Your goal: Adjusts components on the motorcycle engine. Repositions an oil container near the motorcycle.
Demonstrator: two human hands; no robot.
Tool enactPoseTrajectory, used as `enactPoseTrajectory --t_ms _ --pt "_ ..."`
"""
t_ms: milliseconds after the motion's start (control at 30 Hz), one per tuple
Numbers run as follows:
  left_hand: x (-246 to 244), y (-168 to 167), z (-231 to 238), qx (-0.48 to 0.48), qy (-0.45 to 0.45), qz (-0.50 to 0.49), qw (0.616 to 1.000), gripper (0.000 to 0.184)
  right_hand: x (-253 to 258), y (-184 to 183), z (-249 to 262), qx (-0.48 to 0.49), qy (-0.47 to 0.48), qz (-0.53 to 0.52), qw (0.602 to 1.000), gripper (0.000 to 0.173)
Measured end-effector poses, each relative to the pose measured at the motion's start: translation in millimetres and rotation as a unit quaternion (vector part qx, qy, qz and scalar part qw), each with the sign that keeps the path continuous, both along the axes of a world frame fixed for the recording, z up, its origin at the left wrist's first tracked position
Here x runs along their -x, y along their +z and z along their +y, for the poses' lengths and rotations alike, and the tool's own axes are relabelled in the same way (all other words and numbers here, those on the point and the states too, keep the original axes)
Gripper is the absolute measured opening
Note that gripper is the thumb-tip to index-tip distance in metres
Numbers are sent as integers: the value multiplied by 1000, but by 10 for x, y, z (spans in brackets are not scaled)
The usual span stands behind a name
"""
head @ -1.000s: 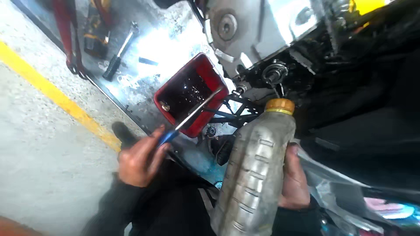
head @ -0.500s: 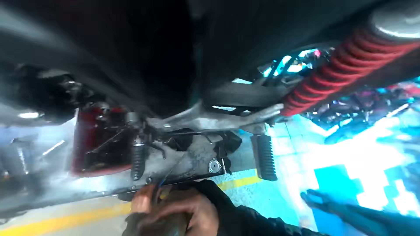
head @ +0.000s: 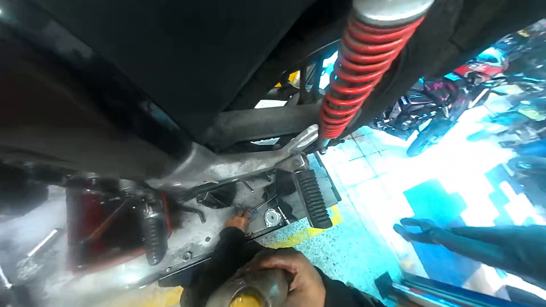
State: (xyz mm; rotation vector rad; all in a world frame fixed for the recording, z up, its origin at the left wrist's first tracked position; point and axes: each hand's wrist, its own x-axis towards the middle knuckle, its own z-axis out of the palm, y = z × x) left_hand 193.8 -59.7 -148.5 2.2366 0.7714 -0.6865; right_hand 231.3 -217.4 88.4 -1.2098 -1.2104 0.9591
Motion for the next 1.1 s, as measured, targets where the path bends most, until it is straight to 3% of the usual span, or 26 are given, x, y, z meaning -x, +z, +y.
enactPoseTrajectory --t_ms 167,300,433,467,533,600,667,700,767,867,1000,1100 --pt "319 99 234 24 34 14 999 50 -33 -43 98 12 -5 25 1000 62" --pt "313 -16 153 21 152 -116 981 55 58 62 244 42 -26 19 999 60" --pt "1015 445 138 87 264 -146 949 49 173 132 584 42 17 66 997 54" --pt "1329 514 59 53 310 -192 930 41 210 119 675 40 31 85 995 56" --pt "2001 753 -52 -114 388 -290 867 26 337 111 854 43 60 130 989 54" --pt "2466 1095 55 -255 465 -359 768 25 535 159 1068 68 64 189 977 41" --pt "2629 1422 321 -371 483 -403 683 27 756 297 1293 173 15 249 953 28" --pt "2607 1585 471 -396 481 -412 665 30 836 368 1430 240 7 273 932 37" --pt "2433 1887 775 -375 471 -427 675 39 940 501 1694 336 48 325 883 58" --pt "2060 2097 1201 -298 482 -436 699 52 1032 704 1953 344 112 405 840 47" --pt "1760 2362 1603 -258 476 -382 749 67 1025 838 2083 295 117 437 842 40" --pt "1642 2386 1670 -300 472 -348 752 63 1043 922 2105 307 60 415 854 42"
